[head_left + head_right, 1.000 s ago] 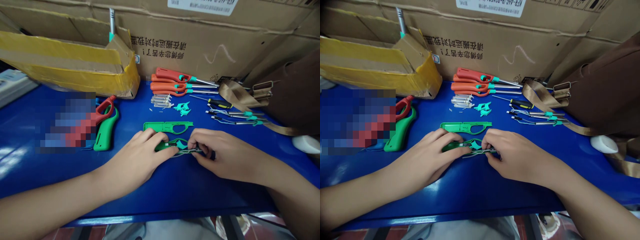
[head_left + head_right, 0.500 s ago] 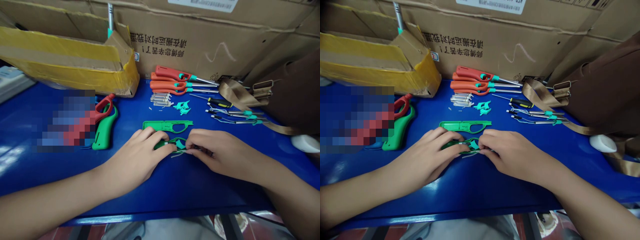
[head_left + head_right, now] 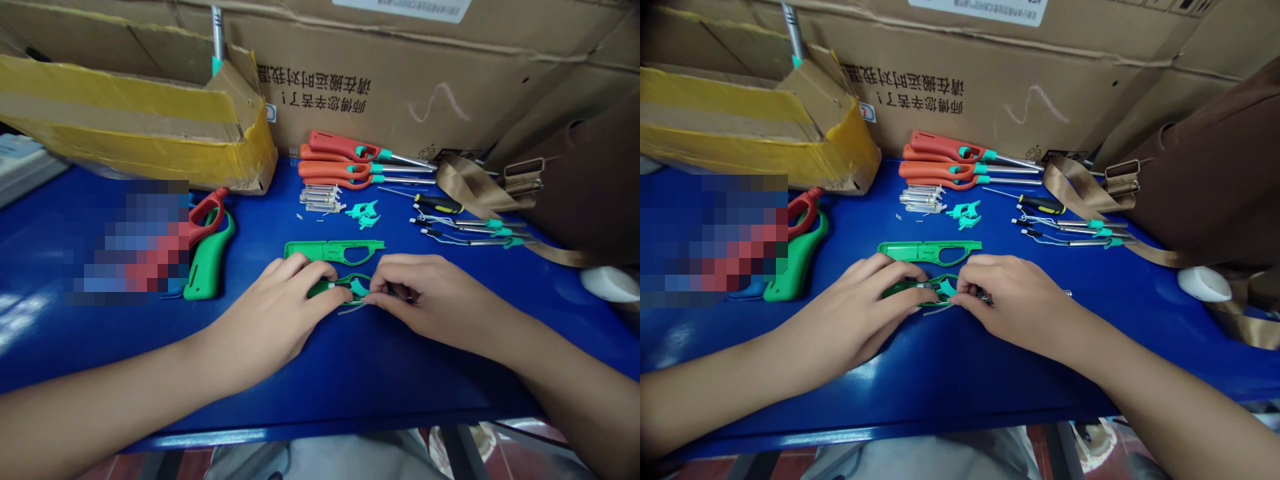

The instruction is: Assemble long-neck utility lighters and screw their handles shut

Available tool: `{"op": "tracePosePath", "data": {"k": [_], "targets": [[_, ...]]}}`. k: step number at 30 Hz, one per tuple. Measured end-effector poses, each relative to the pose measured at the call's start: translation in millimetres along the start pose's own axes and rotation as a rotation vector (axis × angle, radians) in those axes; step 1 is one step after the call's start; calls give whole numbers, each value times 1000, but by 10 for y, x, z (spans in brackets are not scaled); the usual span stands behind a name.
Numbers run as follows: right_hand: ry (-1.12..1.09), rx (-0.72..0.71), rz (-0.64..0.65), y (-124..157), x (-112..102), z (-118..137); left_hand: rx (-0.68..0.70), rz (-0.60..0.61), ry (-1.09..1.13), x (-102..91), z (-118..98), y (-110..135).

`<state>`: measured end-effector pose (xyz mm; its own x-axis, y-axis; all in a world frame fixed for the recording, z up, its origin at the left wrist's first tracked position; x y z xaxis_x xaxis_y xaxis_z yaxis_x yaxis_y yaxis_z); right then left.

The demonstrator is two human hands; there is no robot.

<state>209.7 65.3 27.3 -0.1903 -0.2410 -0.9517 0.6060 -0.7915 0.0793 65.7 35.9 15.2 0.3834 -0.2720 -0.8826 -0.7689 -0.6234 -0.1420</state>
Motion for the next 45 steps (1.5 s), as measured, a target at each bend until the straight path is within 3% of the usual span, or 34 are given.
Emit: {"op": "tracePosePath", "data": {"k": [6,12,19,22,26,30,34,45], "targets": [[5,-39,18,12,-1,25,-1,0,7,-1,-3,4],[-56,71,-15,-17,2,-68,5,-14,1,-14,2,6],[90,-228,38,56,64,207,10,-16,9,-14,-2,18],[191,-276,29,59,87,255,14,-19,4,-20,-7,16],[-41,-205,55,55,-6,204,7,-9,10,-16,-2,2],[-274,-28,98,54,-51,50,4,-1,11,-10,0,5],[-344,106,74,25,0,-91,12,-11,11,-19,-6,12],[-211,-31,-28,-27,-26,-17,18,-12,9,-15,-3,5]]}}
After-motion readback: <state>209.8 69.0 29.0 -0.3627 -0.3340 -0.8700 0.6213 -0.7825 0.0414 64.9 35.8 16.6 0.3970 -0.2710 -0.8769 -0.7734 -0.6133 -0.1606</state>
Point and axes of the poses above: each hand's wrist, its own y-axis away from the middle knuckle, its own x-axis out of the palm, z = x × y, the point moved 8 cm from there along -y, towards the middle knuckle, and after that the axes turned 12 degrees about y, right-handed, at the moved point
